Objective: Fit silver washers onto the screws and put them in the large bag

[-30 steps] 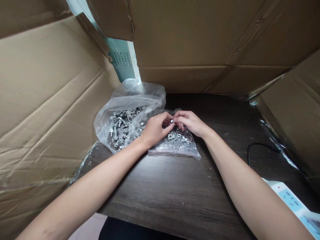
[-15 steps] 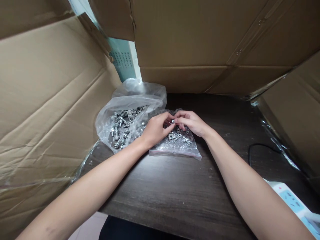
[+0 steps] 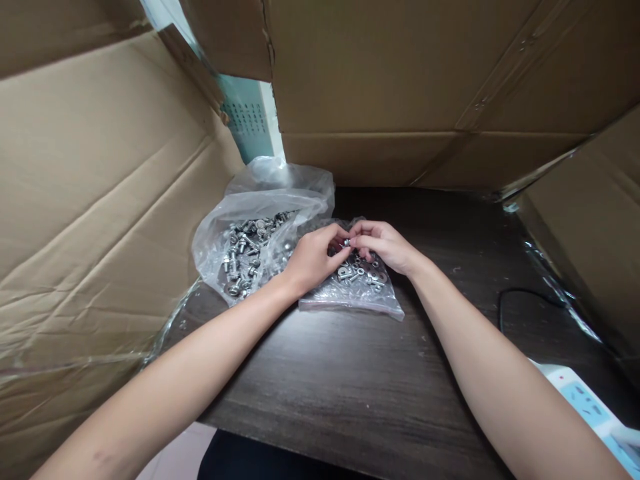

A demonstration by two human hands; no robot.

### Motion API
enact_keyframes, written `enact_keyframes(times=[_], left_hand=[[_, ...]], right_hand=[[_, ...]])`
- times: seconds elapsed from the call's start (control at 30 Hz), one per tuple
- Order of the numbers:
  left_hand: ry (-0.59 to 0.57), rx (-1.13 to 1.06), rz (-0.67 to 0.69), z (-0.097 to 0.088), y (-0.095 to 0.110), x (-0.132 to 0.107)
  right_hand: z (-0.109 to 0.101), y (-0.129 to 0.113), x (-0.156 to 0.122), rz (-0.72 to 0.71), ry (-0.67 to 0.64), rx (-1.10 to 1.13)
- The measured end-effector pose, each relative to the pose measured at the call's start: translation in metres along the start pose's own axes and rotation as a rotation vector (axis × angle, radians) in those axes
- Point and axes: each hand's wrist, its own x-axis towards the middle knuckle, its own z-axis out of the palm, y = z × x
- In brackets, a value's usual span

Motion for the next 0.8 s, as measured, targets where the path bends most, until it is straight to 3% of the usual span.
enact_keyframes(times=[0.53,0.8], left_hand=[[0.005,0.005,0.004,0.0007,-0.0012,-0.0002],[0.001,-0.002,0.013,0.0001,-0.0005,0.0004]], right_hand=[[-0.0013,0.0039,0.0010,-0.021,-0.036,0.039],[0.0005,0.0013,0.0015,-0.007,0.008,0.009]])
